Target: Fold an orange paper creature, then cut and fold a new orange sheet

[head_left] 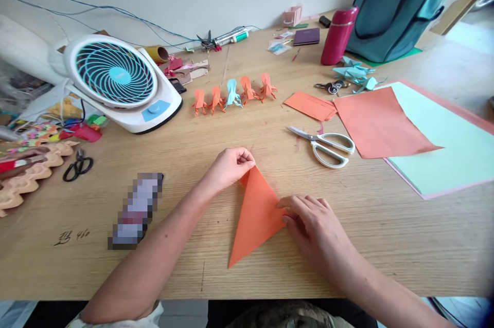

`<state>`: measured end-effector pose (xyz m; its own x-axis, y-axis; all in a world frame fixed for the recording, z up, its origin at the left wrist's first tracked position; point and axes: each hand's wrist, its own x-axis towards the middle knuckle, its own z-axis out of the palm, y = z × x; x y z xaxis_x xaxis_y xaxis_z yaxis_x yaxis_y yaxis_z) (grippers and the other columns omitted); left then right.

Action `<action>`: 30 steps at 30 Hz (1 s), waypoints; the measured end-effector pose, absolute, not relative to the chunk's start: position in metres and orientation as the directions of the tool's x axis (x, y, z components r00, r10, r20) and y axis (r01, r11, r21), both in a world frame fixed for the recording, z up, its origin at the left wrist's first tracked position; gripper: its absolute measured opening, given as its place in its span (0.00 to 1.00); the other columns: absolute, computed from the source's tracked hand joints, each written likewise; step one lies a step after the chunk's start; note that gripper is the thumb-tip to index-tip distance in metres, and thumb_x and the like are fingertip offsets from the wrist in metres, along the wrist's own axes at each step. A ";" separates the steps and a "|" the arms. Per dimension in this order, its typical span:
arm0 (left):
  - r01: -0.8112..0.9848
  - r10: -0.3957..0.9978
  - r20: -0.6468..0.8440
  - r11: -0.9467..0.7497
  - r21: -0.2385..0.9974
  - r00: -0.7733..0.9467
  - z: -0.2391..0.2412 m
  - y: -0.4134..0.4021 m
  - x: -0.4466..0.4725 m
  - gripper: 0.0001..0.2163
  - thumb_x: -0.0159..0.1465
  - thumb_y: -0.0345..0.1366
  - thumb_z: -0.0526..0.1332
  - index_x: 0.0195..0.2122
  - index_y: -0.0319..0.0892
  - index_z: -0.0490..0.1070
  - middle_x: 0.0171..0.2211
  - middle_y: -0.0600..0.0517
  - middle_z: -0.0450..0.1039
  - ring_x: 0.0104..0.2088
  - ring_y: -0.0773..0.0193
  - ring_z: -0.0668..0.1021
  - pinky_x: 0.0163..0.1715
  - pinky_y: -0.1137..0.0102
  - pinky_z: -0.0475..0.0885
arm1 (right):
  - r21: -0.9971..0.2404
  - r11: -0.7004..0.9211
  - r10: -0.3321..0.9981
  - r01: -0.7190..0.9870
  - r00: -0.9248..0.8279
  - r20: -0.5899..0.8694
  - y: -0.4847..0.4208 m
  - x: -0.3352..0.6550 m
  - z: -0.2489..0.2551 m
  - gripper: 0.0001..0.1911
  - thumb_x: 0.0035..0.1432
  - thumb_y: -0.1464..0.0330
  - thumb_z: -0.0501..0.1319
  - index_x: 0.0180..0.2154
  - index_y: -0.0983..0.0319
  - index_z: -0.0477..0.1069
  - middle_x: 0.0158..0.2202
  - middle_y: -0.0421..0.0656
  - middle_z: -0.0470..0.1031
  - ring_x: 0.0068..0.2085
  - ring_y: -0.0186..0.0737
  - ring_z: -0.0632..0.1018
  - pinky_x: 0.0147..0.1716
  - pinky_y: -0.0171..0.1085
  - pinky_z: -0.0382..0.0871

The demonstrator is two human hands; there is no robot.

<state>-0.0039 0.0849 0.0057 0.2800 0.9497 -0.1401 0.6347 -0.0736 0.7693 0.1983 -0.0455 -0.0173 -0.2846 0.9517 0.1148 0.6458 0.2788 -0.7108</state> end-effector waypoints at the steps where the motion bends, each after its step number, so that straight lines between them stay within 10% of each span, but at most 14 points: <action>1: 0.660 0.951 -0.130 -0.093 0.745 0.280 0.002 0.087 -0.001 0.04 0.56 0.33 0.60 0.26 0.41 0.72 0.25 0.53 0.74 0.26 0.66 0.74 0.26 0.73 0.65 | -0.695 0.278 0.952 0.663 -0.288 0.105 -0.045 0.197 -0.017 0.12 0.61 0.78 0.55 0.43 0.57 0.68 0.35 0.39 0.76 0.36 0.41 0.72 0.36 0.41 0.56; 11: 0.745 0.960 0.040 -0.241 0.622 0.277 -0.023 0.085 0.011 0.01 0.58 0.31 0.63 0.31 0.43 0.71 0.28 0.54 0.74 0.29 0.66 0.75 0.29 0.72 0.68 | -0.604 0.337 0.930 0.722 -0.356 0.093 -0.044 0.197 -0.023 0.07 0.61 0.76 0.55 0.35 0.60 0.69 0.29 0.41 0.71 0.32 0.42 0.68 0.34 0.41 0.53; 30: 0.653 0.759 0.327 -0.651 0.387 0.563 -0.032 0.041 -0.007 0.16 0.66 0.26 0.56 0.55 0.40 0.70 0.55 0.44 0.72 0.54 0.56 0.72 0.52 0.56 0.73 | -0.461 0.532 0.847 0.710 -0.453 0.278 -0.055 0.201 -0.044 0.18 0.64 0.76 0.49 0.51 0.65 0.70 0.37 0.48 0.72 0.34 0.42 0.68 0.31 0.41 0.60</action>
<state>-0.0075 0.0413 -0.0324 0.5632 0.7590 0.3268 0.6530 -0.6511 0.3868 0.2013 -0.0548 -0.0442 -0.4533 0.8469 0.2781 0.7103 0.5317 -0.4613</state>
